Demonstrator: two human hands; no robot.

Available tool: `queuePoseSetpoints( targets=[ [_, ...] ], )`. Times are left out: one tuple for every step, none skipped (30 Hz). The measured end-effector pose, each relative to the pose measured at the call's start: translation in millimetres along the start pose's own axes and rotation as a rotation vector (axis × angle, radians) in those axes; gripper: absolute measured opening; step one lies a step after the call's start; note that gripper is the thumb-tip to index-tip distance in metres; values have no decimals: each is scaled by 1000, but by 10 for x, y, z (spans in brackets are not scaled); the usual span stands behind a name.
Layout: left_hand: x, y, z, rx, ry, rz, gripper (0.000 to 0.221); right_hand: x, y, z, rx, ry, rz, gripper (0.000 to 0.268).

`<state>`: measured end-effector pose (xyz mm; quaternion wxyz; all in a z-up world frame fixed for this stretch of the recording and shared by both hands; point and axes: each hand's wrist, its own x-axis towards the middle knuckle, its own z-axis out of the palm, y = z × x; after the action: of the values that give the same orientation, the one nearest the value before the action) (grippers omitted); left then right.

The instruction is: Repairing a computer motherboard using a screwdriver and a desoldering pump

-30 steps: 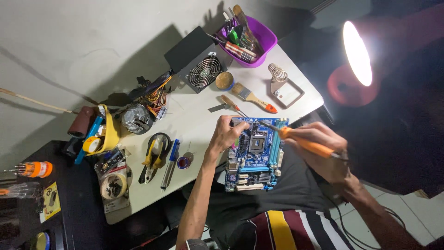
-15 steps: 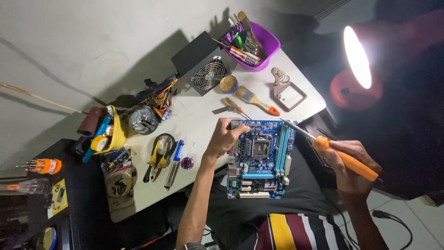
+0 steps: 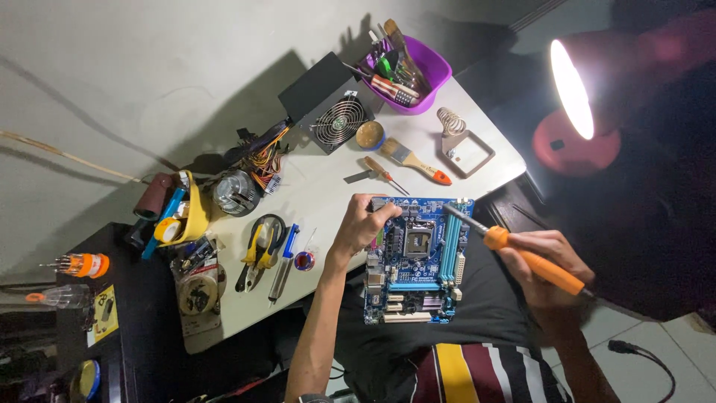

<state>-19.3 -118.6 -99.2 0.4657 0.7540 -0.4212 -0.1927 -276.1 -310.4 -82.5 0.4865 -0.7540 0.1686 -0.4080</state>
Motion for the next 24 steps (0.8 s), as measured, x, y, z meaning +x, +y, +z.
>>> queuePoseSetpoints(
  targets=[
    [-45,-226,44,1,-3,0,17,-7,-13,3,0,2,2,12],
    [-90,-453,86,312,53,265,27,-13,-27,7,17,-26,-7,17],
    [-136,-678,122,624,106,530,65,-12,-44,14,35,-55,-15,24],
    [-56,-547,71,624,104,529,65,19,-53,44,35,-55,-13,24],
    [24,-417,22,564,75,593,41,51,-59,74,80,-20,-65,25],
    [103,-288,-28,503,46,656,18,82,-66,105,126,14,-118,26],
    [84,-110,-42,504,46,655,18,83,-82,112,126,13,-117,26],
    [66,68,-57,509,56,663,18,85,-98,118,143,4,-112,25],
    [47,244,-69,513,65,670,18,85,-112,124,160,-5,-107,24],
    [73,132,-62,513,65,669,18,74,-78,123,161,-6,-106,24],
    [96,21,-57,416,26,637,18,63,-45,122,149,-25,-113,24],
    [120,-90,-52,319,-11,604,17,52,-13,122,137,-44,-121,23],
    [122,-245,-9,318,-13,603,17,63,-51,128,137,-43,-119,23],
    [123,-400,35,372,14,647,18,74,-89,133,128,-53,-130,24],
    [131,-554,84,425,43,692,19,90,-126,133,119,-63,-142,25],
    [133,-497,68,424,43,692,19,86,-122,135,118,-63,-142,25],
    [127,-441,48,431,38,665,14,82,-120,143,152,-60,-133,25],
    [120,-386,26,438,33,638,9,77,-118,151,187,-57,-123,24],
    [117,-269,-4,438,34,637,9,85,-115,156,187,-58,-124,24],
    [113,-151,-34,447,27,598,4,92,-113,161,171,-60,-136,24],
    [106,-33,-63,457,19,558,9,97,-111,166,156,-63,-149,23],
    [100,97,-66,457,20,557,9,97,-117,162,156,-64,-149,23],
    [96,227,-71,194,-15,327,21,98,-123,159,146,-65,-154,23],
    [93,358,-75,-68,-49,95,35,100,-129,155,136,-66,-159,24]
  ],
)
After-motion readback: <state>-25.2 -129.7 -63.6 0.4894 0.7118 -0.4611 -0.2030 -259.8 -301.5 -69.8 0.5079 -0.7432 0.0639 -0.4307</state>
